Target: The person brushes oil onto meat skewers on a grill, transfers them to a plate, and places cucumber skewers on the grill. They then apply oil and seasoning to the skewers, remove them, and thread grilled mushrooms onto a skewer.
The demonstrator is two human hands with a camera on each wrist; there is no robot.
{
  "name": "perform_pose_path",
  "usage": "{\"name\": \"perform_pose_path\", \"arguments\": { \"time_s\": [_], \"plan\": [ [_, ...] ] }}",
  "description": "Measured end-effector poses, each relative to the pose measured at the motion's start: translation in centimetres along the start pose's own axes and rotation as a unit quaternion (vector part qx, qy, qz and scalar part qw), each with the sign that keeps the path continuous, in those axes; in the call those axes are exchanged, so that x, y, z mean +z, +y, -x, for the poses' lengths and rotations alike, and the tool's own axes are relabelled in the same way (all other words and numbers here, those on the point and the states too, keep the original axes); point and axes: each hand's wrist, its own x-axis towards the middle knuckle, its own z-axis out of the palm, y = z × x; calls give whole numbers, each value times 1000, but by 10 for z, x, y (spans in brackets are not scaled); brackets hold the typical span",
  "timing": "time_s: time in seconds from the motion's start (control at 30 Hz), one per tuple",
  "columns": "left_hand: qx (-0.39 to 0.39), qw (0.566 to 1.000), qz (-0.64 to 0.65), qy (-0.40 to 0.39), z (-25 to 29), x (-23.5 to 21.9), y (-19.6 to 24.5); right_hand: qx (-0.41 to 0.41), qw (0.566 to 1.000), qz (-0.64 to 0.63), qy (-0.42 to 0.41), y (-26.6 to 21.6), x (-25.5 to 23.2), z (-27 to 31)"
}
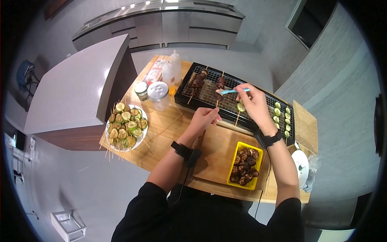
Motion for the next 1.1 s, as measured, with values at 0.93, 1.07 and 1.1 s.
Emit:
{"name": "perform_pose_path", "arguments": {
  "time_s": [0.93,1.07,1.1],
  "plan": [
    [1,1000,12,-3,-1,1,0,-30,999,-21,34,5,3,25],
    [-3,1000,5,-2,1,0,2,-36,999,-13,2,7,5,26],
    [0,1000,9,-2,1,1,1,-50,999,2,-14,7,6,26]
  ]
}}
